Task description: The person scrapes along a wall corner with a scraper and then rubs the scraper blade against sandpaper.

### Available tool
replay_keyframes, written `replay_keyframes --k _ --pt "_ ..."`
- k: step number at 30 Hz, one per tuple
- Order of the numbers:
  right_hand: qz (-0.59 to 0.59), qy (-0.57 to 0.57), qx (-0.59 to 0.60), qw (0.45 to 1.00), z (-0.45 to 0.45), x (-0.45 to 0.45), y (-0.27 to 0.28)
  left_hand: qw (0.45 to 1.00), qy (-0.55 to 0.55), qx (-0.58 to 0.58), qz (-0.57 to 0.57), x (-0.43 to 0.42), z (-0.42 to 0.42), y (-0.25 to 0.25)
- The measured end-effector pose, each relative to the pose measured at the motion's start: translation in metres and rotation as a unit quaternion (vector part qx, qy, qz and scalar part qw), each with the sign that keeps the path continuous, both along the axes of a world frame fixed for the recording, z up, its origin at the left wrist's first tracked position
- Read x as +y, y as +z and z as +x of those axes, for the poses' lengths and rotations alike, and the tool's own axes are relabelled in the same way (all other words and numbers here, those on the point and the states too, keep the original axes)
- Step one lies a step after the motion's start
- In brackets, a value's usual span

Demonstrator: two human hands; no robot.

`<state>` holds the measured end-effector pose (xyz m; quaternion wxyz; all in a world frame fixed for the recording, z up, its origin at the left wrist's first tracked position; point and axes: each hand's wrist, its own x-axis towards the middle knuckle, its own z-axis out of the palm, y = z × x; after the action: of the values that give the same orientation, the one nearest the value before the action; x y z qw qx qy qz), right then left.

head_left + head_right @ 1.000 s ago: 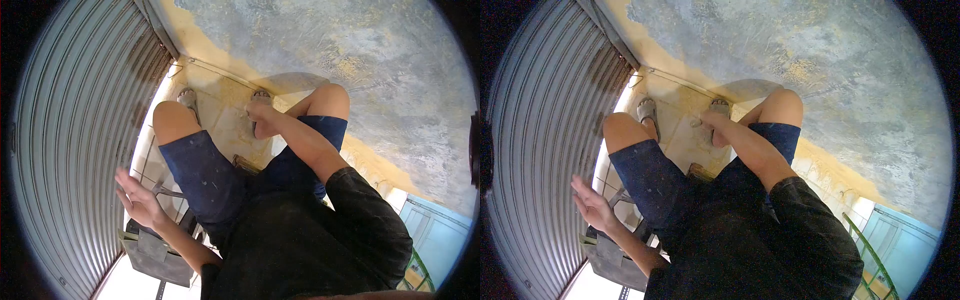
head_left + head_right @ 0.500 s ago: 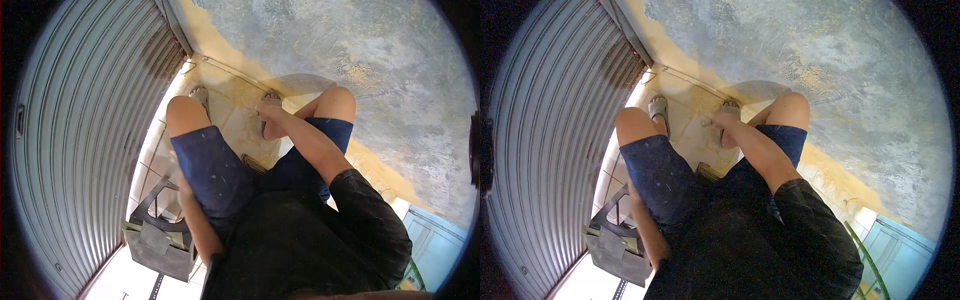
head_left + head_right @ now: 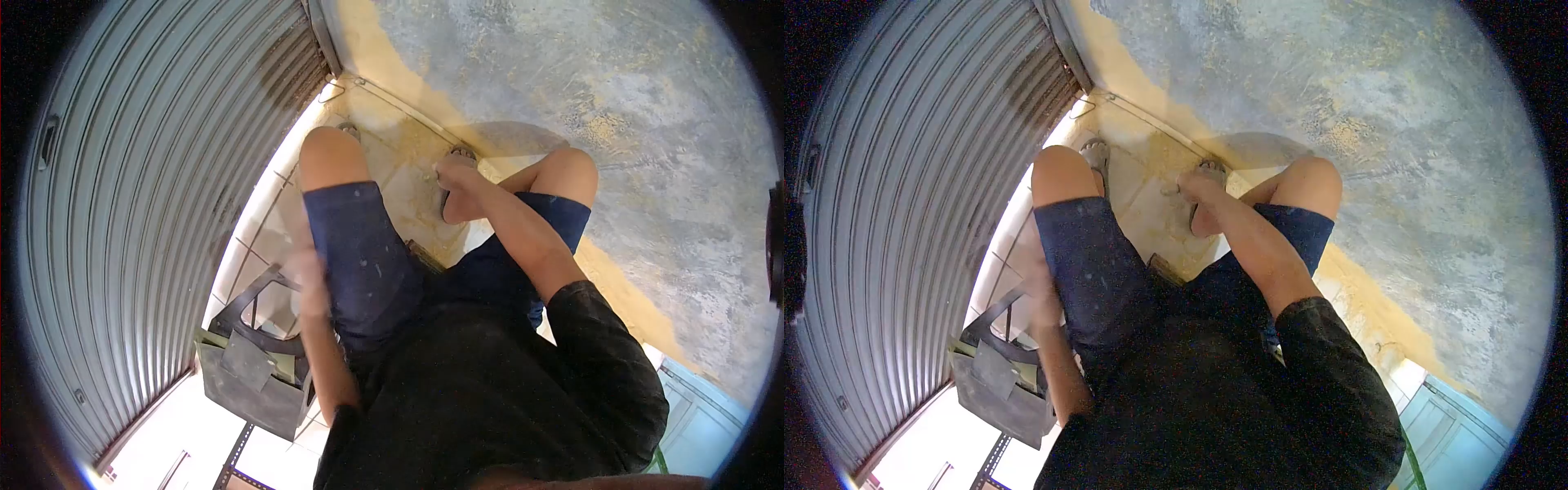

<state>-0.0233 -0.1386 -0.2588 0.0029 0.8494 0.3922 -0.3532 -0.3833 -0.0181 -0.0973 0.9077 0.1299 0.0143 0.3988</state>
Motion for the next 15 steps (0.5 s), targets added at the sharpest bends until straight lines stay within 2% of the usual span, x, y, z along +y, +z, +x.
replay_keyframes --k 1,2,3,4,6,7,8,9,10,11,12,13,14,15 --pt "-0.032 0.084 -0.039 0.995 -0.002 0.005 0.02 0.932 -0.11 0.3 0.171 -0.011 -0.029 -0.079" --pt "-0.03 0.082 -0.04 0.995 0.004 -0.002 -0.026 0.735 -0.207 0.562 0.318 0.029 -0.081 -0.158" --pt "0.031 -0.014 0.0 0.999 0.019 -0.009 -0.074 0.737 -0.205 0.559 0.322 0.029 -0.055 -0.119" --pt "0.091 -0.109 0.04 0.989 0.021 -0.018 -0.119 0.76 -0.202 0.576 0.221 -0.003 -0.052 -0.073" --pt "0.091 -0.089 0.021 0.992 0.032 -0.005 -0.108 0.784 -0.199 0.587 0.022 -0.015 -0.015 0.012" --pt "0.076 -0.061 0.02 0.995 0.021 -0.016 -0.106 0.776 -0.2 0.591 -0.092 -0.02 0.01 0.055" --pt "0.07 -0.061 0.022 0.995 0.014 -0.026 -0.105 0.806 -0.194 0.556 -0.064 -0.016 0.005 0.057" --pt "0.083 0.038 -0.031 0.995 0.021 -0.022 -0.099 0.826 -0.14 0.536 0.106 -0.003 -0.003 0.06" --pt "0.093 0.134 -0.079 0.983 0.021 -0.023 -0.098 0.817 -0.083 0.504 0.27 0.006 -0.016 0.067" --pt "0.092 0.134 -0.077 0.984 0.021 -0.031 -0.124 0.832 -0.012 0.454 0.319 0.015 -0.026 0.083" --pt "0.239 -0.009 0.065 0.969 0.025 -0.042 -0.171 0.839 0.06 0.399 0.366 0.022 -0.028 0.106" --pt "0.372 -0.153 0.203 0.893 0.028 -0.049 -0.195 0.917 0.058 0.307 0.249 0.021 -0.016 0.137" --pt "0.371 -0.155 0.199 0.894 0.015 -0.082 -0.133 0.969 0.053 0.206 0.124 0.016 0.002 0.166" --pt "0.268 -0.015 0.094 0.959 0.001 -0.064 -0.06 0.97 0.05 0.203 0.121 0.009 0.017 0.181"
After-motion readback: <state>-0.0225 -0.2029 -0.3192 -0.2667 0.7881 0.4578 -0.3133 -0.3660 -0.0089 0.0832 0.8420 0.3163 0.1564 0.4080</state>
